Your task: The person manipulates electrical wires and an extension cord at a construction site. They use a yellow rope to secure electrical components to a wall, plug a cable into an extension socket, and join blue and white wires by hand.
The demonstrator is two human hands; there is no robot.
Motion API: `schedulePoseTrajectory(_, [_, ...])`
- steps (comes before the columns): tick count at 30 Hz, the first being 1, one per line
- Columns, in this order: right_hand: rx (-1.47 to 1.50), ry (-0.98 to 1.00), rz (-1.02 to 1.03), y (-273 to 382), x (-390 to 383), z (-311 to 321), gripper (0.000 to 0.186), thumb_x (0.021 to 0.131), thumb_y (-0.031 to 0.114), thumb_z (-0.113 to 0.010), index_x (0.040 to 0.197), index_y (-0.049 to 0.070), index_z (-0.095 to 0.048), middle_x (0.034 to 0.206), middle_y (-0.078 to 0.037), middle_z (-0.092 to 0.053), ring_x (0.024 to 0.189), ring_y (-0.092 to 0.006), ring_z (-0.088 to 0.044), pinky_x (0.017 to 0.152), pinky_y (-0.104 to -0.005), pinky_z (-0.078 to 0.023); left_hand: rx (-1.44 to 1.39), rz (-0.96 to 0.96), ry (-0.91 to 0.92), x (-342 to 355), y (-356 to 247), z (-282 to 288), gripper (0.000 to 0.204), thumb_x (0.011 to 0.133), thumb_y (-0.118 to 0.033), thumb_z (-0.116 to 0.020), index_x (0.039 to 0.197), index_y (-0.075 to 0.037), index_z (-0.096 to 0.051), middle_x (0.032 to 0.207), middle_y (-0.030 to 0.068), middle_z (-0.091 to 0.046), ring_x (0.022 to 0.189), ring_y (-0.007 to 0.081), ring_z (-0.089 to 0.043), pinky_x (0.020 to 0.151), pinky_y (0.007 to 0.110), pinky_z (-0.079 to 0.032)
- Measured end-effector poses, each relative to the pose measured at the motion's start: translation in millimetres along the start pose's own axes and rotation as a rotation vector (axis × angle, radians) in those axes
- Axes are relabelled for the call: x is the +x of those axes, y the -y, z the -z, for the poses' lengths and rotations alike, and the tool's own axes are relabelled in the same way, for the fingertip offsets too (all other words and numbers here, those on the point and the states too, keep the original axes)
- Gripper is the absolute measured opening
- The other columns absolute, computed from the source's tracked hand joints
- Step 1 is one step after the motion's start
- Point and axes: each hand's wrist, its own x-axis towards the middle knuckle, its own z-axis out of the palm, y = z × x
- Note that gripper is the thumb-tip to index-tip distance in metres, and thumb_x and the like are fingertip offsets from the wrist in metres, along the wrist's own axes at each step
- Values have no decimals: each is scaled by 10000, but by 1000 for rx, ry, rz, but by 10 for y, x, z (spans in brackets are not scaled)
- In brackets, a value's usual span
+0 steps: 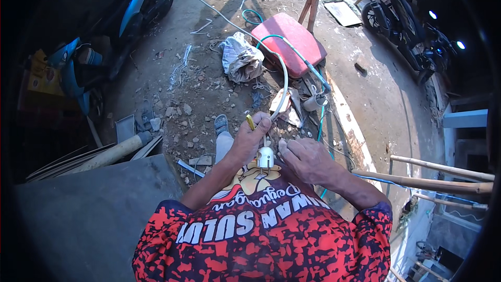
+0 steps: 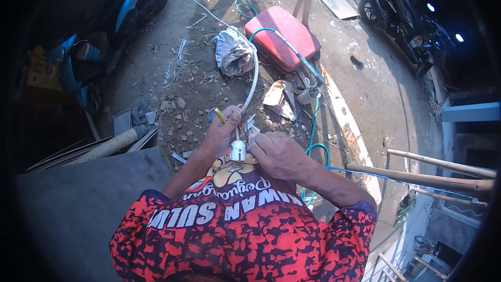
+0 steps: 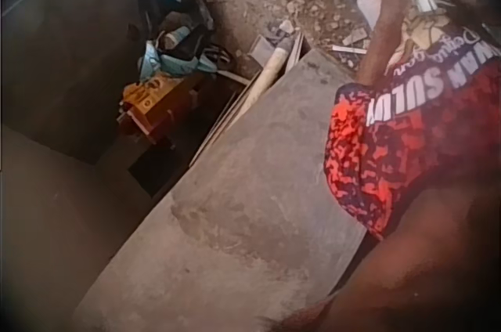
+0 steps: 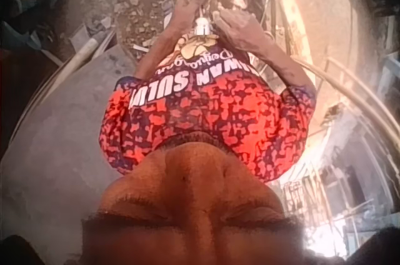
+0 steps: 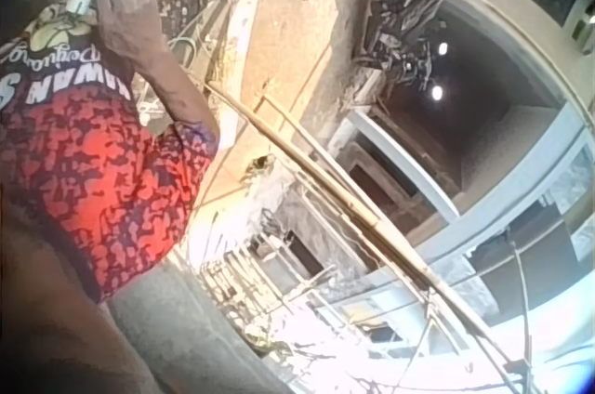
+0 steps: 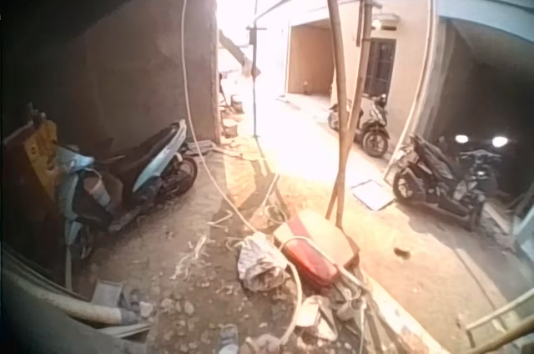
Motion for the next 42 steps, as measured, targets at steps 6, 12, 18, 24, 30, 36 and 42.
schedulePoseTrajectory(6, [-48,-2,-382,-657,-66,-192,86,846,89,-573,907,44,-534,785,-123,-507,662,-318,-583,569,-428,-478,49,10,15,47,90,37,386,931,-463,-557,900,-80,-527,742,-29,-483,633,58,-479,567,209,-415])
schedulePoseTrajectory(12, [-1,-154,-295,-527,252,166,104,841,65,-612,903,37,-534,773,-118,-504,667,-303,-573,576,-418,-466,220,-22,4,128,93,62,376,938,-464,-546,897,-90,-526,753,-37,-469,652,47,-464,580,202,-406])
schedulePoseTrajectory(18, [13,37,-39,23,27,71,131,810,97,-574,911,21,-541,717,-90,-472,618,-242,-553,543,-366,-446,170,-3,-18,82,148,79,368,938,-456,-550,895,-92,-522,759,-38,-476,647,44,-465,578,200,-403])
schedulePoseTrajectory(24, [24,220,-407,-511,-213,-321,114,816,83,-569,909,28,-534,757,-113,-510,687,-294,-592,584,-412,-472,16,66,16,27,99,-43,384,930,-461,-559,904,-79,-526,772,-25,-491,655,60,-503,601,217,-437])
schedulePoseTrajectory(30, [0,-198,-394,-791,78,-107,199,758,39,-677,890,36,-528,814,-135,-554,763,-319,-601,621,-410,-497,48,65,40,122,134,-7,391,926,-470,-560,908,-81,-521,762,-27,-486,661,66,-502,613,230,-457])
schedulePoseTrajectory(36, [150,-90,-210,-141,30,204,163,810,67,-644,936,20,-552,729,-111,-519,650,-299,-585,556,-392,-485,108,40,-35,119,161,-37,392,951,-476,-537,907,-87,-558,718,-68,-415,599,31,-344,495,201,-260])
schedulePoseTrajectory(42, [165,83,-204,-111,-296,-110,165,849,123,-632,949,12,-563,706,-112,-523,601,-291,-583,515,-383,-473,27,71,-14,92,76,-89,365,930,-468,-560,884,-109,-520,744,-38,-478,631,54,-455,552,209,-397])
